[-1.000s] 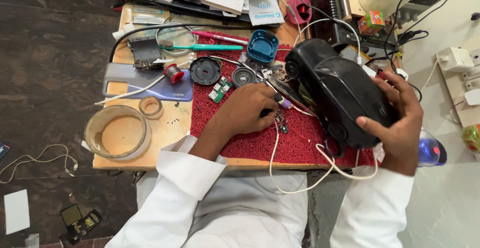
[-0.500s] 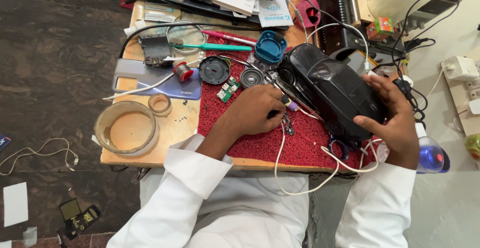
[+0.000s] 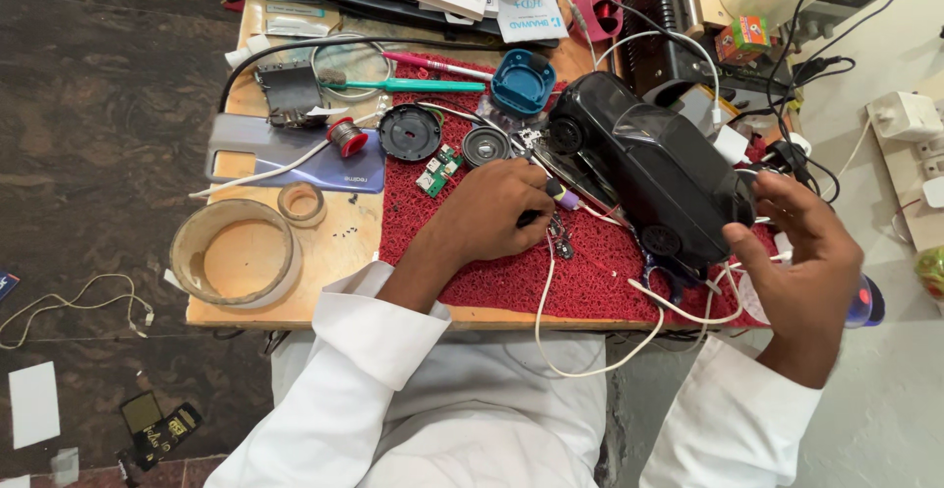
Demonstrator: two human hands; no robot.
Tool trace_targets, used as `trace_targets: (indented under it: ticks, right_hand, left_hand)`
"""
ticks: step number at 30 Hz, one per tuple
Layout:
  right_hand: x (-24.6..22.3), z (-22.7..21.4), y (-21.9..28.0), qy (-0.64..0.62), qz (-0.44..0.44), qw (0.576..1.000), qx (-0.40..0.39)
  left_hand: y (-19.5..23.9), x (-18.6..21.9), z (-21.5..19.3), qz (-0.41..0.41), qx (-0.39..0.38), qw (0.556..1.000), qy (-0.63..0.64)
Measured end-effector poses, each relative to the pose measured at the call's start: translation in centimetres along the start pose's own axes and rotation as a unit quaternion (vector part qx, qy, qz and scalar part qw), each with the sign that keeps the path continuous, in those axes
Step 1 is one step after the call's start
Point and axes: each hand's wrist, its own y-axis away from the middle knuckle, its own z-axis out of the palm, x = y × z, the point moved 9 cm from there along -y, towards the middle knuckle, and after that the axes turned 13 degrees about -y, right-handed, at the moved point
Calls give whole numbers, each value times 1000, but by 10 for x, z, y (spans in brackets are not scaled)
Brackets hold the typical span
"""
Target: The person disassembles a black toy car, removes the internal circuit board and speaker, and manipulates wires and components on a cluttered workbench. They repeatedly handle the car body and internal parts, turning them over and connecting wires.
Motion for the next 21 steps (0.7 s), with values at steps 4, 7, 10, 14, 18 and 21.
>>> trace_targets:
  ticks: [4, 7, 10, 14, 18, 21]
  right_hand:
    - [-10, -18, 27, -13, -13, 997, 81]
    - [-17, -22, 50, -37, 4, 993, 112]
    - [-25, 1, 67, -26, 22, 996, 88]
    - [-24, 71, 75, 83, 38, 995, -33]
    - [-12, 129, 72, 67, 15, 991, -118]
    - [4, 143, 66, 65, 36, 990, -118]
  left_hand:
    - [0, 0, 0, -3, 0, 1000, -5]
    - [0, 1, -1, -7, -1, 1000, -1]
    - [0, 0, 0, -5, -4, 1000, 2]
    - [0, 0, 0, -4, 3, 1000, 4]
    - [1, -1, 2, -10, -2, 1000, 2]
    - [1, 0, -1, -8, 4, 1000, 3]
